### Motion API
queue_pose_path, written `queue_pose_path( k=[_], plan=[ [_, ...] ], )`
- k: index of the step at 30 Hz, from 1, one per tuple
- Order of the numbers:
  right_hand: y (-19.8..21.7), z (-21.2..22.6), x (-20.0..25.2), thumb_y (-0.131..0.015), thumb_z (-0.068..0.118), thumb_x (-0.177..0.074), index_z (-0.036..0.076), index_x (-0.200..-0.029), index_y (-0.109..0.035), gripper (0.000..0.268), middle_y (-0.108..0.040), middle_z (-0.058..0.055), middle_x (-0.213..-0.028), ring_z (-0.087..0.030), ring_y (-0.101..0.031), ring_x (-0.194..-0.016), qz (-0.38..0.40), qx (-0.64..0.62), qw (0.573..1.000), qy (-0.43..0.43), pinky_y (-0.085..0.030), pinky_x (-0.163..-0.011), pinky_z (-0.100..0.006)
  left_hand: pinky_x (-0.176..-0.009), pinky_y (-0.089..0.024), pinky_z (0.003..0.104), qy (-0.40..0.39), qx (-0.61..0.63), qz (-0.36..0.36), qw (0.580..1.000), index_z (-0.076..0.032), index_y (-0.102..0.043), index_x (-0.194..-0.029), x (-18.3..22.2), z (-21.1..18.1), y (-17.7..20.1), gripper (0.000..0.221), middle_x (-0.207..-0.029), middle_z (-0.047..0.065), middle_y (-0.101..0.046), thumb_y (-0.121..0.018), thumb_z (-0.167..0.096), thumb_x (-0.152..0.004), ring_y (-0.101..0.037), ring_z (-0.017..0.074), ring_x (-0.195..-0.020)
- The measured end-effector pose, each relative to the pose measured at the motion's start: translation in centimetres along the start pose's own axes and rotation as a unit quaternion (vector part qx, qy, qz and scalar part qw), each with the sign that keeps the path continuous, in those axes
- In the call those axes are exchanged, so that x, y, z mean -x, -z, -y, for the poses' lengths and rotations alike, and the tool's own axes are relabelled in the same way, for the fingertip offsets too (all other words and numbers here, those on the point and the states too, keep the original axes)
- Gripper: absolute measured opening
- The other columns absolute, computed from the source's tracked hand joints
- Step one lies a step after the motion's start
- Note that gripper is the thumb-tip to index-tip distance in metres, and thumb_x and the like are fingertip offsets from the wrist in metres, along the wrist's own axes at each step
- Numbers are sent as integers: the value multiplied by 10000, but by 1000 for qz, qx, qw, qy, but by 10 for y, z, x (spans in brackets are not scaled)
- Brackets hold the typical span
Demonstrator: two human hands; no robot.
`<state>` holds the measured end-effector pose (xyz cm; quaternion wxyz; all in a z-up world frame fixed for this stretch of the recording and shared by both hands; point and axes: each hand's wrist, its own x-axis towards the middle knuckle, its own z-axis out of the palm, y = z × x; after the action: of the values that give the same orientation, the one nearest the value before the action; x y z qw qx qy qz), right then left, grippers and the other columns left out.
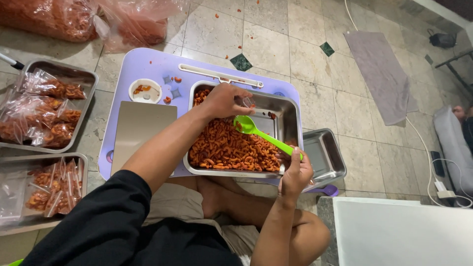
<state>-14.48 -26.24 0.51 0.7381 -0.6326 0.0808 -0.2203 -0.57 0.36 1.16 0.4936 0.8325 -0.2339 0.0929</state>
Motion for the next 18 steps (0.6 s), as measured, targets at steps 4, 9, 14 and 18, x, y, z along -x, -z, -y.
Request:
queue_pose_path(
  k=[4, 9, 14, 18],
  plan=[
    [-4, 7, 8, -554, 170, -1085, -42, -1122, -632, 228, -726, -275, -861, -283, -750, -695, -19, -6, 1000, 12, -606, -617, -271, -794, -603, 399, 4, 15, -3, 1000, -94, -783, -1147, 1, 3, -3, 471, -858, 110, -792, -872, -364, -772, -769, 300, -845],
    [-12, 13, 14, -533, 189, -1108, -43, -1193, -603, 256, -715, -240, -886, -285, -759, -752, -60, -26, 996, 68, -603, -651, -255, -770, -604, 412, 4, -1, 11, 1000, -77, -778, -1151, 1, 4, -3, 543, -889, 137, -788, -907, -388, -725, -764, 312, -836],
    [-7, 3, 18, -539, 187, -1104, -56, -1268, -593, 298, -705, -240, -887, -293, -755, -769, -41, -6, 990, 133, -583, -651, -255, -777, -605, 409, 4, -6, 17, 1000, -73, -779, -1153, 0, 1, -2, 582, -910, 135, -790, -917, -426, -711, -767, 303, -840],
    [-5, 0, 16, -541, 138, -1092, -81, -1274, -594, 290, -693, -262, -835, -314, -745, -761, 3, 0, 986, 169, -545, -609, -248, -771, -608, 399, 7, -16, 22, 1000, -81, -778, -1145, -2, 0, 0, 593, -919, 117, -791, -921, -452, -704, -770, 277, -840]
  ],
)
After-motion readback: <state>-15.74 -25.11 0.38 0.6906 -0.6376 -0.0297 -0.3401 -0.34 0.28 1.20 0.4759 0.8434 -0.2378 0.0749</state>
